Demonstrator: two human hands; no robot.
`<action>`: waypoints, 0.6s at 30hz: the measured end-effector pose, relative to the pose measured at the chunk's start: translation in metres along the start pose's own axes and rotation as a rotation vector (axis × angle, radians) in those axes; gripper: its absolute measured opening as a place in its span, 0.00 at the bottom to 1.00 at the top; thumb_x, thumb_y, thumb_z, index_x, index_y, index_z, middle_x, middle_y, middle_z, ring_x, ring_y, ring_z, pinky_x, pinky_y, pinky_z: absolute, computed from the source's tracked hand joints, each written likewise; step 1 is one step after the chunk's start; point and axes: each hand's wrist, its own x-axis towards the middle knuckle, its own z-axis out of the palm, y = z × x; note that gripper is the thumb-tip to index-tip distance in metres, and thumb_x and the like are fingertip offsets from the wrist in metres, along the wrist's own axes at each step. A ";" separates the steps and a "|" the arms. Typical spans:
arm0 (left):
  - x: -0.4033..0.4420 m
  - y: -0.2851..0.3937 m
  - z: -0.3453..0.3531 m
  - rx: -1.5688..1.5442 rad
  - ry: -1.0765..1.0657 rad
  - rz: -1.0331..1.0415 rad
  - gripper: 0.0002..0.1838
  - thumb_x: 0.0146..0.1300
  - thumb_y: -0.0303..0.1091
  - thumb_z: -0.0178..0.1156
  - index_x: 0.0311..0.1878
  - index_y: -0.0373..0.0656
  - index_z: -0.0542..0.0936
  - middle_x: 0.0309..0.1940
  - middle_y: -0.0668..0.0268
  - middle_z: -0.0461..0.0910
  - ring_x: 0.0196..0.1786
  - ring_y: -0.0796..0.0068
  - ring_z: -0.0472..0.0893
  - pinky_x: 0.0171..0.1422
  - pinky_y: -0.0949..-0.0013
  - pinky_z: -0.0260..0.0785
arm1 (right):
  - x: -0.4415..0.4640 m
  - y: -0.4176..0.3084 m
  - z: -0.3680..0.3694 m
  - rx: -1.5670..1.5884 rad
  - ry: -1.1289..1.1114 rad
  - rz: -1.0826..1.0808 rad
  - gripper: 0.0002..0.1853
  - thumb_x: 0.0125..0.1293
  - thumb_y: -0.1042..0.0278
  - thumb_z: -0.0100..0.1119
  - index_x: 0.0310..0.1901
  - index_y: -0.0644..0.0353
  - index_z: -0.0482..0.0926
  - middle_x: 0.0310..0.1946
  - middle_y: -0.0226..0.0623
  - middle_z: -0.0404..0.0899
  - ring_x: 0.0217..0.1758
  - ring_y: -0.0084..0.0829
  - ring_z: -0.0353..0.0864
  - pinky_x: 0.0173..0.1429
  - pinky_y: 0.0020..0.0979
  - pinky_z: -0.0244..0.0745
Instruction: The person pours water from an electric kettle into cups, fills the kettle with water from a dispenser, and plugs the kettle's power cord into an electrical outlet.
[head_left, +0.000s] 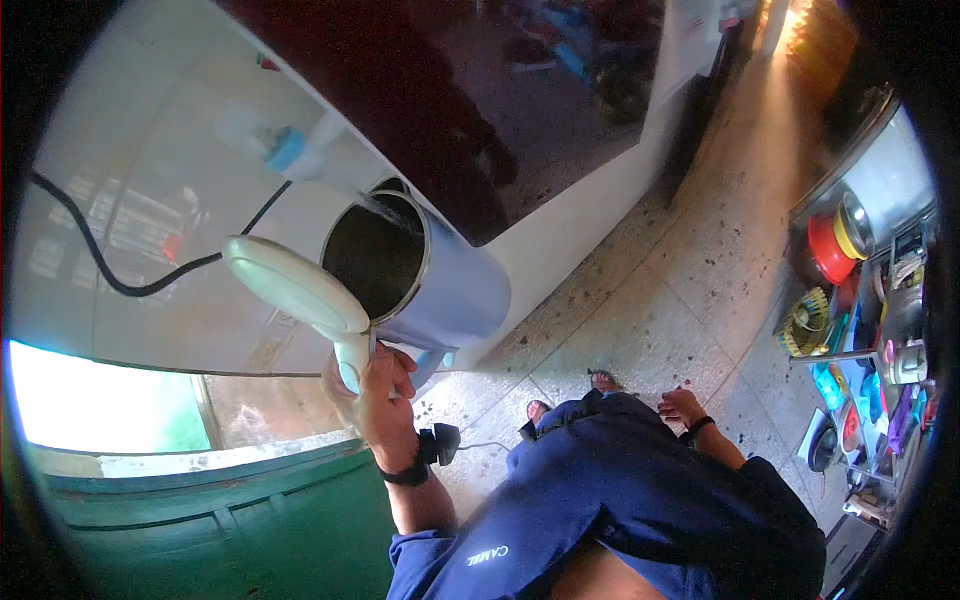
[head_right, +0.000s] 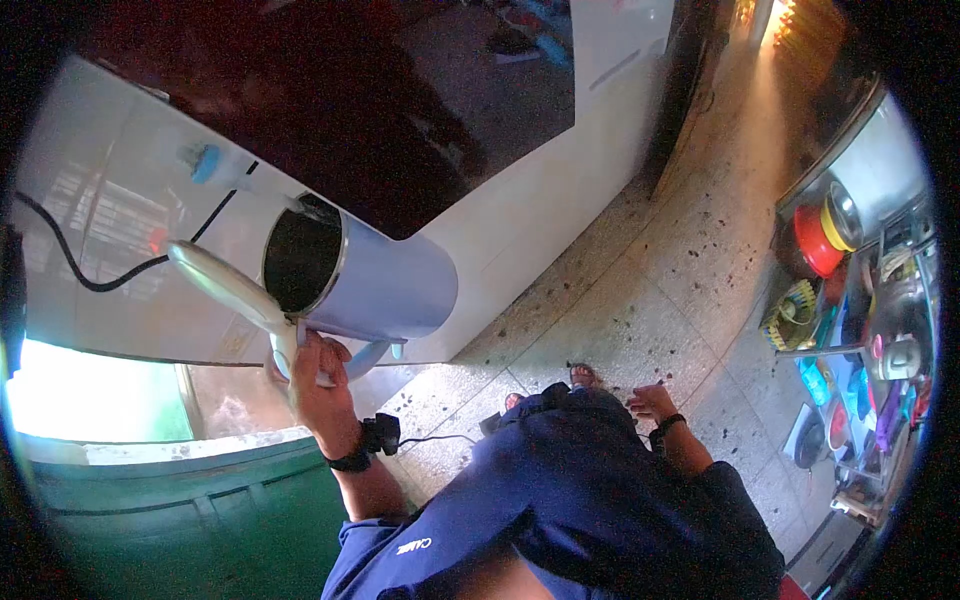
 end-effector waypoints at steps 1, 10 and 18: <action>0.000 0.000 0.001 0.008 0.000 -0.002 0.07 0.54 0.30 0.56 0.31 0.34 0.73 0.12 0.68 0.66 0.15 0.76 0.68 0.25 0.70 0.68 | -0.004 -0.003 0.002 -0.021 0.003 0.004 0.15 0.66 0.52 0.59 0.46 0.53 0.77 0.39 0.38 0.85 0.41 0.38 0.85 0.45 0.42 0.80; -0.002 -0.005 -0.002 0.026 0.005 0.088 0.10 0.57 0.30 0.58 0.36 0.32 0.73 0.13 0.67 0.67 0.14 0.76 0.68 0.26 0.70 0.68 | -0.020 -0.018 0.009 -0.005 0.017 0.028 0.16 0.65 0.53 0.61 0.47 0.53 0.76 0.40 0.37 0.84 0.40 0.36 0.85 0.43 0.41 0.79; -0.004 -0.008 -0.012 -0.072 -0.076 0.013 0.05 0.60 0.30 0.55 0.33 0.39 0.71 0.18 0.70 0.63 0.21 0.77 0.64 0.29 0.67 0.64 | -0.019 -0.019 0.017 -0.071 0.107 0.022 0.12 0.63 0.52 0.61 0.38 0.52 0.77 0.35 0.35 0.85 0.33 0.35 0.84 0.39 0.41 0.78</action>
